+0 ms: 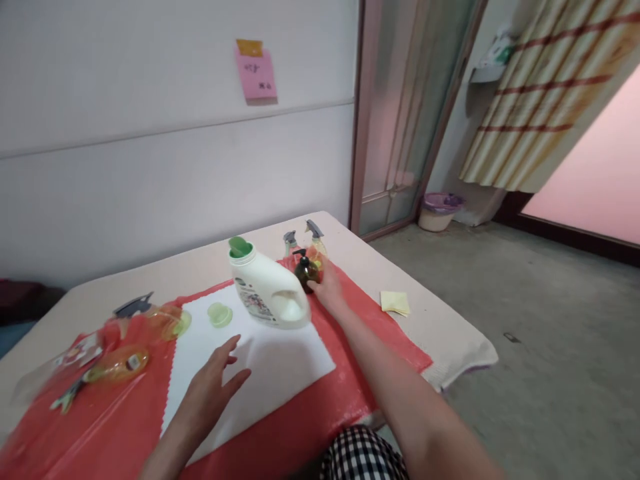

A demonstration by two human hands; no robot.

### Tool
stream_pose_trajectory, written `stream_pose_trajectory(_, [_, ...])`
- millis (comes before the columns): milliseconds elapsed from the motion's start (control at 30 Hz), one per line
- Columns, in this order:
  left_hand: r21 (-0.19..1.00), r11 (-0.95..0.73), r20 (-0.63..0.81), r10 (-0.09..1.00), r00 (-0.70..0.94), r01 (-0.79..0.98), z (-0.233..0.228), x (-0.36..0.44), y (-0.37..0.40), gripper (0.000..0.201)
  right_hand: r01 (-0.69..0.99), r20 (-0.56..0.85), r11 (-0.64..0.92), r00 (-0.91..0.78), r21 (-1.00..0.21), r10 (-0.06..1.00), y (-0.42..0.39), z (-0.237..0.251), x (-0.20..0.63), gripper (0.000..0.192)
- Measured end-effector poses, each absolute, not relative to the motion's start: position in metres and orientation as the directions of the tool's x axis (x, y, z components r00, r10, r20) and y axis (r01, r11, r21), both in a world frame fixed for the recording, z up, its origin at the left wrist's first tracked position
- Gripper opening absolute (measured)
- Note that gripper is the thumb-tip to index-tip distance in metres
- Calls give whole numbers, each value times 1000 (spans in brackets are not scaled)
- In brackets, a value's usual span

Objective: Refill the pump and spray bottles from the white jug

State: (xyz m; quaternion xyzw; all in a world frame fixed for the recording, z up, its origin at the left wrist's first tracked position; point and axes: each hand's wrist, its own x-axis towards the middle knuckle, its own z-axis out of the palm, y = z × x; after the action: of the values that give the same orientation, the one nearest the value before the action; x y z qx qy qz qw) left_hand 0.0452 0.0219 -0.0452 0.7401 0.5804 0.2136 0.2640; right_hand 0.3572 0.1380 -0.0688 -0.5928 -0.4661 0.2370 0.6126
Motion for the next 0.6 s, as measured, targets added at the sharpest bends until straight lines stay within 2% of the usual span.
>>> stream_pose_trajectory(100, [569,-204,-106,943,317,796,-35,51,13,58,305,294,145,530,-941,796,101,-56,354,68])
stream_pose_trajectory(200, [519,-234,-164,916,365,822,-22,57,4,58,349,356,204,458,-915,815,64,-36,327,61])
stream_pose_trajectory(333, [508,-299,-75,919,387,808,-19,54,0,54,349,433,343,226,-872,872,27,0,260,54])
stream_pose_trajectory(433, [517,-329,35,930,365,790,-24,44,-1,49,301,414,373,84,-878,907,8,13,206,51])
stream_pose_trajectory(600, [555,-273,128,961,243,786,-30,9,3,43,273,348,329,23,-904,937,4,-27,156,56])
